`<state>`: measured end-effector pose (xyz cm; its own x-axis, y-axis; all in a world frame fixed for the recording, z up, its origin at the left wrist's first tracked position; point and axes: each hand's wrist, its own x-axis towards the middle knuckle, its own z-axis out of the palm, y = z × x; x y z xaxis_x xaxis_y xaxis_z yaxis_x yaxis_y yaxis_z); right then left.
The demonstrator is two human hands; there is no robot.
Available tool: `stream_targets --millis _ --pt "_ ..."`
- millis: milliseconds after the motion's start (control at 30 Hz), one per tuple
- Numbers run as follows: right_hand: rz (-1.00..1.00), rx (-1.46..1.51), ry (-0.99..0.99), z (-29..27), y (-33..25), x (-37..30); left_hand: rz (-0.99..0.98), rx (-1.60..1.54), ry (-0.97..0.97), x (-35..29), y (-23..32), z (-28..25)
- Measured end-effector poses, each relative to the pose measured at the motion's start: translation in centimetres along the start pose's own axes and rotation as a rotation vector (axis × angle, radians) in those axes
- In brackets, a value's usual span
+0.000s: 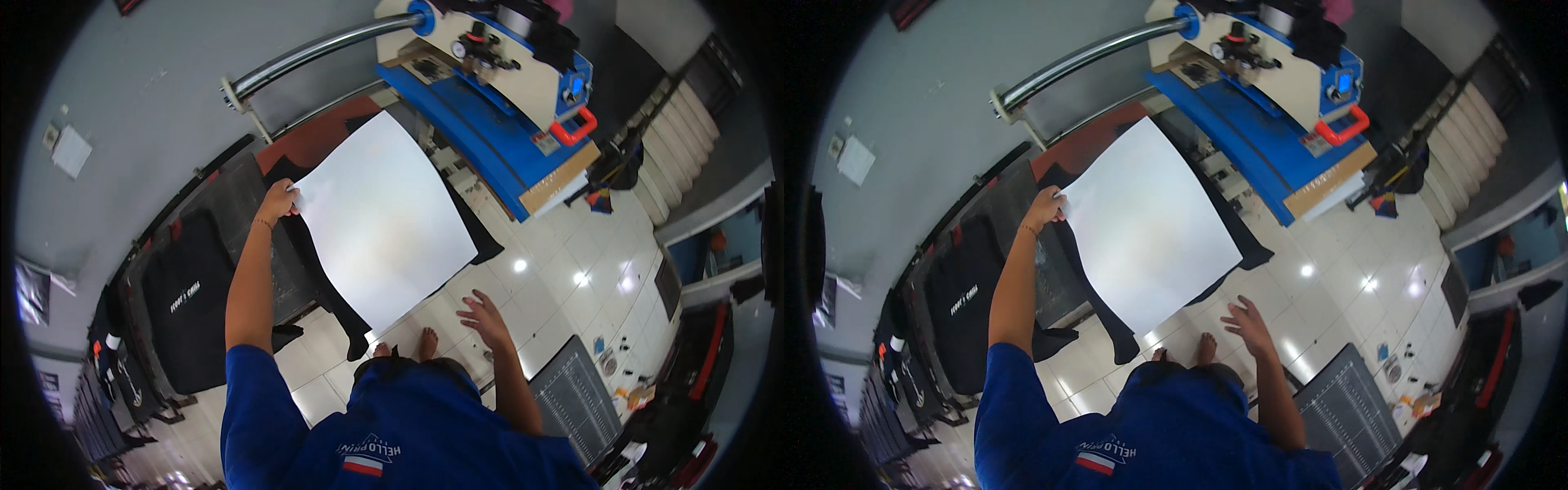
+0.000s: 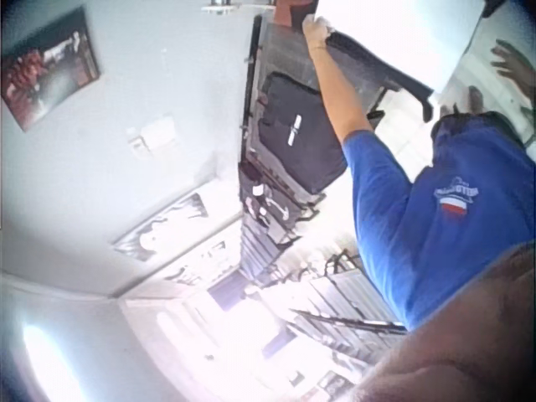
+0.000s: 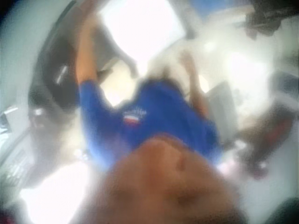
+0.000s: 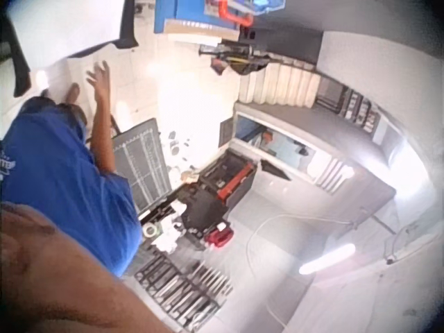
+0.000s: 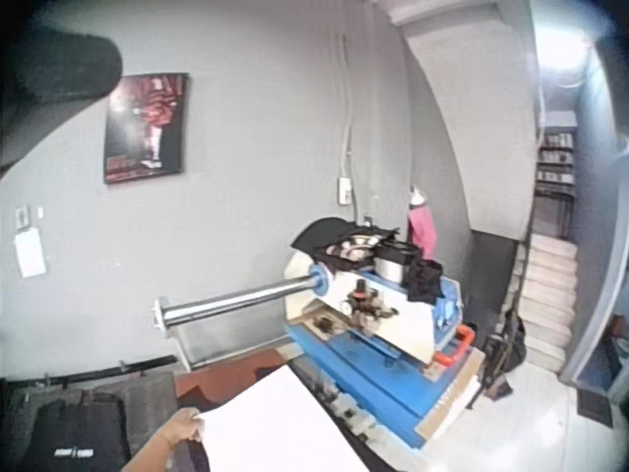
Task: The person uses a heat gun to dry ink on black t-shirts, transfers a garment to a heat press to apply a design, and checks the cured prints across multiple printing platens.
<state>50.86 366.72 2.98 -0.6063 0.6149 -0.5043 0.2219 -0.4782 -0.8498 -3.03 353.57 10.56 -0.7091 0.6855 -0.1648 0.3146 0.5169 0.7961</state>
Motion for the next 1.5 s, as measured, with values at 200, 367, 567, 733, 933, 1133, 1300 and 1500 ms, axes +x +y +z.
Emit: stream_targets --millis 200,367,567,733,933,1133,1300,1500 --pt "0.03 -0.171 0.079 -2.4 -2.1 -2.3 -0.043 0.029 0.121 4.1 -1.4 0.2" --pt "-0.061 -0.236 0.221 -8.6 -5.0 -4.6 -0.123 0.021 0.2 6.4 -2.3 0.5" --pt "-0.456 -0.544 0.278 -11.1 -18.2 -1.9 0.173 0.149 0.854 5.5 -4.8 0.5" --pt "-1.165 -0.922 0.621 -12.5 -32.4 4.7 0.467 -0.027 0.702 -7.4 0.6 10.6" --pt "-0.7 -1.551 0.593 -10.4 -39.4 12.1 -0.195 -0.651 -0.165 -26.9 1.3 21.0" --pt "-0.733 -1.706 0.705 -8.2 -38.1 13.2 0.257 0.074 0.361 -28.7 3.6 19.1" --pt "-0.799 -1.712 0.681 -7.9 -37.7 11.2 0.416 0.529 0.215 -29.7 6.3 20.2" --pt "-1.031 -1.637 0.677 -5.5 -36.1 7.2 0.387 0.548 0.174 -28.3 10.4 22.7"
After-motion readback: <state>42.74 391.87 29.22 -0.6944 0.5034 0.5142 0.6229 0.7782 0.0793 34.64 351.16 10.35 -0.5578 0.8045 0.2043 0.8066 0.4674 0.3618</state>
